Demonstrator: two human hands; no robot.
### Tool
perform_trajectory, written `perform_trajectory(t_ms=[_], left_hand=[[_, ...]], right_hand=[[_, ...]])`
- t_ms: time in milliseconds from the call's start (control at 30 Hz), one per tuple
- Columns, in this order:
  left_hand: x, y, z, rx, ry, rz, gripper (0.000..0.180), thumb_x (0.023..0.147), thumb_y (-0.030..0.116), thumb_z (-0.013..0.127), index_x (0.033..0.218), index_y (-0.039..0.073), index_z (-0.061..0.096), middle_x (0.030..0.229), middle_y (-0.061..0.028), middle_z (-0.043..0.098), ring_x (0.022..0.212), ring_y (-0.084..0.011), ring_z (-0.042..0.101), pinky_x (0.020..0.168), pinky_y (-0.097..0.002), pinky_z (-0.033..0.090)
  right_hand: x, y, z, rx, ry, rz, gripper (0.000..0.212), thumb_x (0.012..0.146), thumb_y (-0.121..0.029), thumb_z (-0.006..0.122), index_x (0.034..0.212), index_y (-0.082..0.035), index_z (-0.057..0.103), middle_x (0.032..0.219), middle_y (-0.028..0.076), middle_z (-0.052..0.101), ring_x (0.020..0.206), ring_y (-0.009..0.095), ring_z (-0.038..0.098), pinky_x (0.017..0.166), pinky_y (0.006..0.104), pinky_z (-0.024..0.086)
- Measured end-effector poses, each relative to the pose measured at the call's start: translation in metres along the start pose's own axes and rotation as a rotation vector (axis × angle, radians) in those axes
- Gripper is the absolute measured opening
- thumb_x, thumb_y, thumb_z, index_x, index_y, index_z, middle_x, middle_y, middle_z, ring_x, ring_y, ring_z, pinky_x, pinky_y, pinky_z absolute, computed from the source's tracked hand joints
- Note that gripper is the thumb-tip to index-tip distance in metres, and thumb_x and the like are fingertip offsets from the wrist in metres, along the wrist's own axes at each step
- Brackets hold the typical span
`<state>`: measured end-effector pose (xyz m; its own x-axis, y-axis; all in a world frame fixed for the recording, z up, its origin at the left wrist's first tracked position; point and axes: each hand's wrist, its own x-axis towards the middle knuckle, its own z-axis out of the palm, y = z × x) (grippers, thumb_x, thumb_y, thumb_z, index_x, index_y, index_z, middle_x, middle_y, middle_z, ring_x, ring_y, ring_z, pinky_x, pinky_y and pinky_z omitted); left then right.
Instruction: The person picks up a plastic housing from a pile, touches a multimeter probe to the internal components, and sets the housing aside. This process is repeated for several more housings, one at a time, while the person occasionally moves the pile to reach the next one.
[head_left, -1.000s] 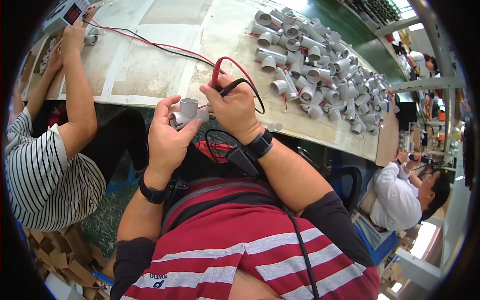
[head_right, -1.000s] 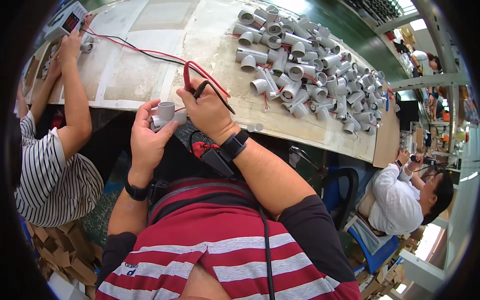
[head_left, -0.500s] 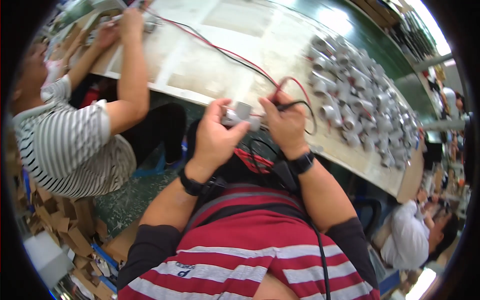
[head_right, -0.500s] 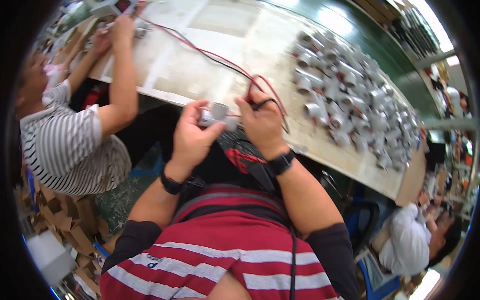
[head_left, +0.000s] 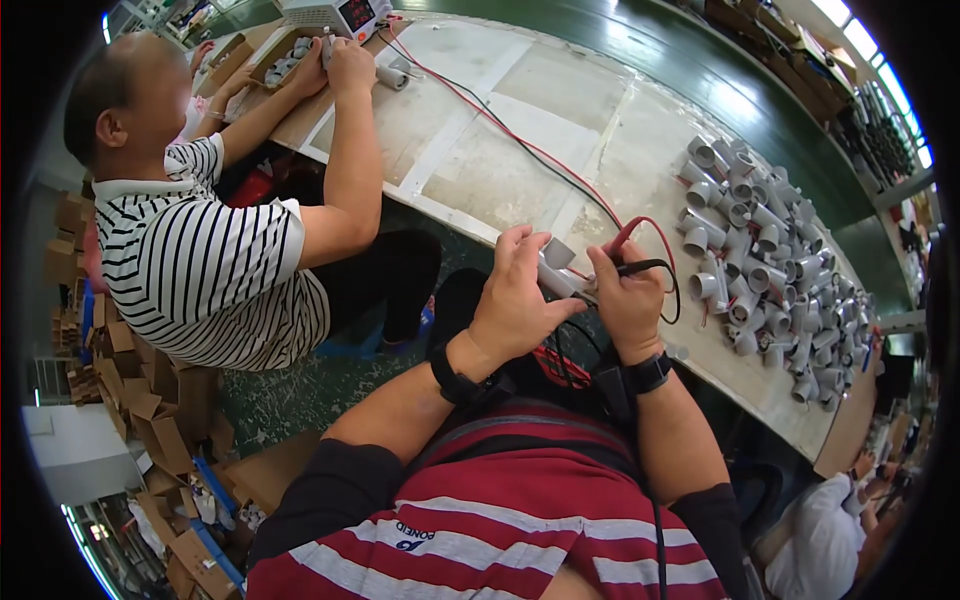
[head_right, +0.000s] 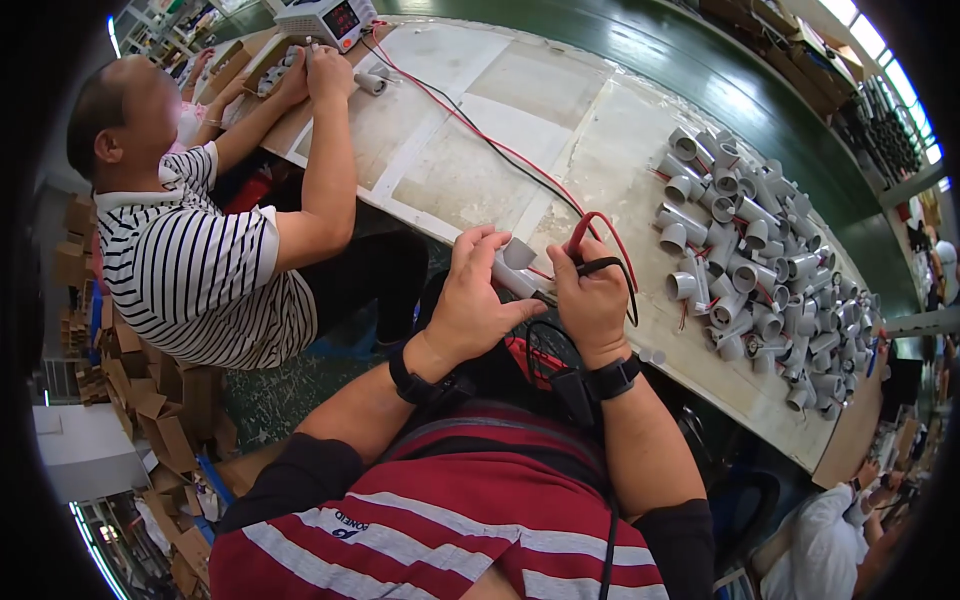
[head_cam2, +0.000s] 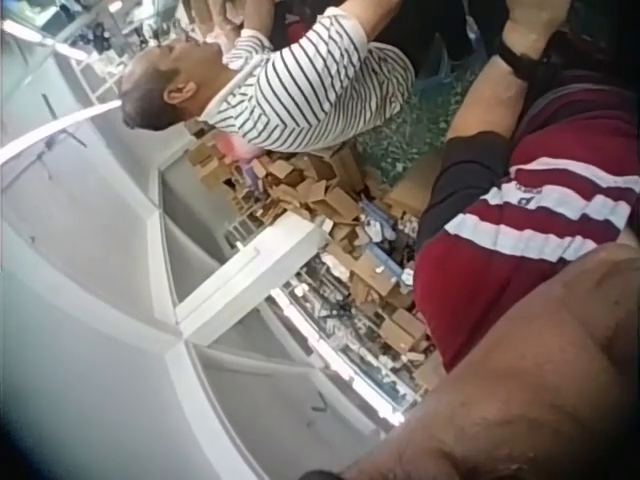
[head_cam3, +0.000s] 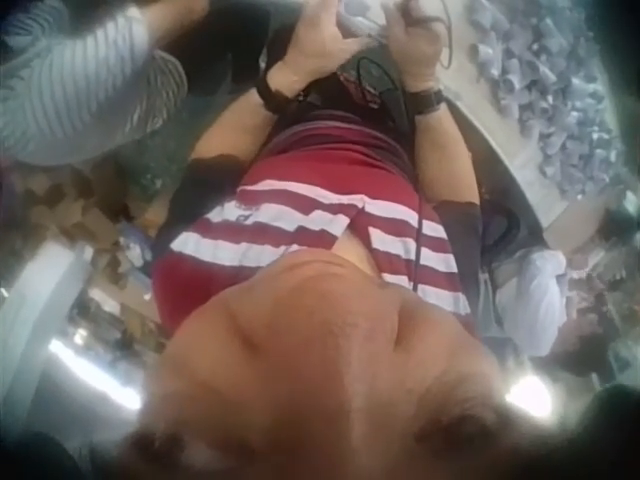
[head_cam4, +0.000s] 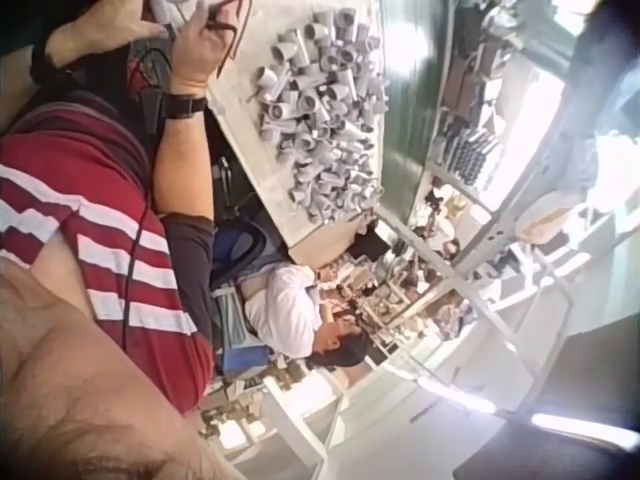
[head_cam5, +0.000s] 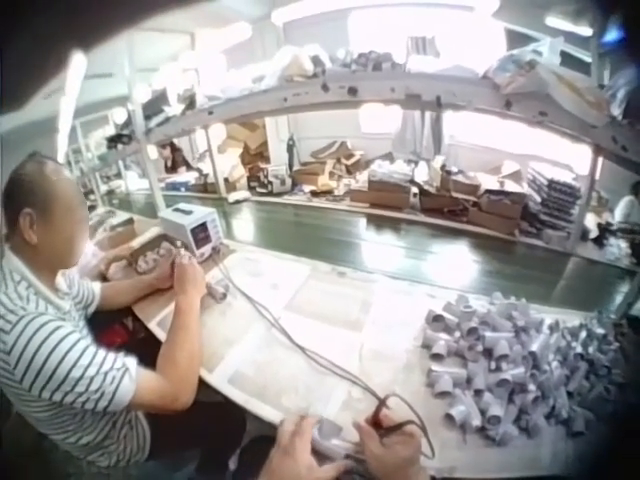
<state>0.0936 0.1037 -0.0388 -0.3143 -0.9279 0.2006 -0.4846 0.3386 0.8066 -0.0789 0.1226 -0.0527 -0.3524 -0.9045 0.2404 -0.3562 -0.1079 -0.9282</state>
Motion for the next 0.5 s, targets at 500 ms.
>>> perform_trajectory(t_ms=[500], left_hand=[[0.0085, 0.0103, -0.0084, 0.141, -0.081, -0.078, 0.082, 0.068, 0.028, 0.097, 0.134, -0.003, 0.059, 0.145, -0.0254, 0.046, 0.125, -0.0415, 0.057, 0.105, -0.043, 0.05]], right_hand=[[0.0004, -0.0001, 0.0001, 0.015, 0.003, -0.07, 0.016, 0.094, -0.013, 0.076, 0.088, 0.0, 0.069, 0.07, 0.006, 0.065, 0.063, 0.012, 0.058, 0.059, 0.0285, 0.044]])
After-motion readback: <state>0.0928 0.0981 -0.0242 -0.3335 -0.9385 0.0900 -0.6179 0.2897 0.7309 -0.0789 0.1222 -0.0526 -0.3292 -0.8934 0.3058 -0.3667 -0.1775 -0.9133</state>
